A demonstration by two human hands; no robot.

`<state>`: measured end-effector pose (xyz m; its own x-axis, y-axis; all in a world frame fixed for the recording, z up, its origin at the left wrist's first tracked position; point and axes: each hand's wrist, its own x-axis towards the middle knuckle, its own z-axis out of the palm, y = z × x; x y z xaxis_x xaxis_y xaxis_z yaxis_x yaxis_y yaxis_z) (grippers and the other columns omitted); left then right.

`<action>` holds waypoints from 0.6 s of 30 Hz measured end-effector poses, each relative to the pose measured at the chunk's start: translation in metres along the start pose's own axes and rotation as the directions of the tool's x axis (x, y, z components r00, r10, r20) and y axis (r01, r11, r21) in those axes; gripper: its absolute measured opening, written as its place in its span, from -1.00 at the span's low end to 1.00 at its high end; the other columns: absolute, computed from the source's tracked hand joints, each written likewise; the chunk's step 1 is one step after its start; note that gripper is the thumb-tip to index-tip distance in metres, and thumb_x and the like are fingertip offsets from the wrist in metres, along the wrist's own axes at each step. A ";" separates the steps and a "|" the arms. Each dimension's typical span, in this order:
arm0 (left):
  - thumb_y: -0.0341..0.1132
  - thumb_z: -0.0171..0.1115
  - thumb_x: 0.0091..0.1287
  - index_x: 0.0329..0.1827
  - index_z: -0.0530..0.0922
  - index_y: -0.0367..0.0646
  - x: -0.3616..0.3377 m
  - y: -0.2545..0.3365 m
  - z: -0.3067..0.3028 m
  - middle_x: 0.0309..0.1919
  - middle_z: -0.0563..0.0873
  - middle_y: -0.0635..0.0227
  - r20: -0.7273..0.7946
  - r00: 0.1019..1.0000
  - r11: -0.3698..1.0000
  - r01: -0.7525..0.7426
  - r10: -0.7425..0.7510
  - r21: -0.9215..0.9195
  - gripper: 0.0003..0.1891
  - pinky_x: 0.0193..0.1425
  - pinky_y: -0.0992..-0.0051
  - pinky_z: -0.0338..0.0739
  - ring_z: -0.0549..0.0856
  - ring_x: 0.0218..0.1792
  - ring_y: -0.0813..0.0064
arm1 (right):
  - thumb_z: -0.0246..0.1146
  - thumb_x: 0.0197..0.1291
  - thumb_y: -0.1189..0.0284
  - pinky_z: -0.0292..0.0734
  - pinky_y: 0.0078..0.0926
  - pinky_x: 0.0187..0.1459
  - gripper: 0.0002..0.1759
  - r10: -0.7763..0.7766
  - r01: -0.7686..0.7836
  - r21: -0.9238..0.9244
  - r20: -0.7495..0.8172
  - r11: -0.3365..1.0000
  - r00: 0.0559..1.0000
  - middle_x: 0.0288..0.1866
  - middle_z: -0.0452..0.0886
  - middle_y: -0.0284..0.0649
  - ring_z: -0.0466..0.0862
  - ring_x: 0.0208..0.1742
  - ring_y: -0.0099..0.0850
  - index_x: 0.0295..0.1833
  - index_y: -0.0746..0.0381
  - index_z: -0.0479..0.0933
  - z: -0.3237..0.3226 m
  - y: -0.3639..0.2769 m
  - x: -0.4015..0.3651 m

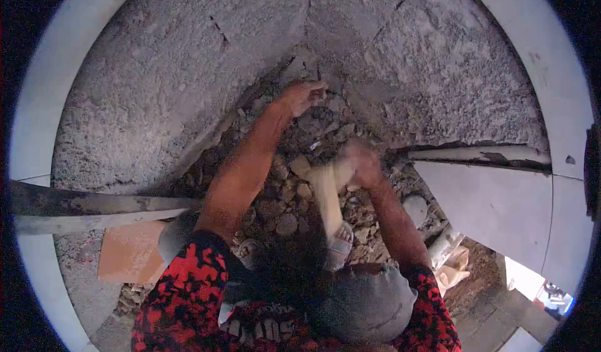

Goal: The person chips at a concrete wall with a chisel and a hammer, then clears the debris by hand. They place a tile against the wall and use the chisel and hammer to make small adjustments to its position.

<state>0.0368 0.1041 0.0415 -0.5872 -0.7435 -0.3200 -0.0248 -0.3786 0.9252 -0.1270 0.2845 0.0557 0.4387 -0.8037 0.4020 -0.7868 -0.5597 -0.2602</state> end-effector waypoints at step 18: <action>-0.22 0.21 0.15 -0.12 0.48 -0.11 0.013 0.006 0.016 -0.20 0.57 0.37 -0.116 0.949 0.914 0.242 -0.293 -0.324 -0.72 -0.16 0.49 0.48 0.54 -0.22 0.46 | 0.22 -0.15 0.15 0.33 0.00 0.02 -0.23 0.304 -0.308 0.022 0.111 0.951 0.946 -0.11 0.48 0.07 0.53 -0.12 -0.08 0.24 0.14 0.17 -0.008 -0.002 -0.016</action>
<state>0.0159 0.1011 0.0465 -0.4564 -0.6587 -0.5981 0.0973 -0.7052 0.7023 -0.1354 0.2998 0.0568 0.2238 -0.9531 0.2039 -0.8742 -0.2888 -0.3904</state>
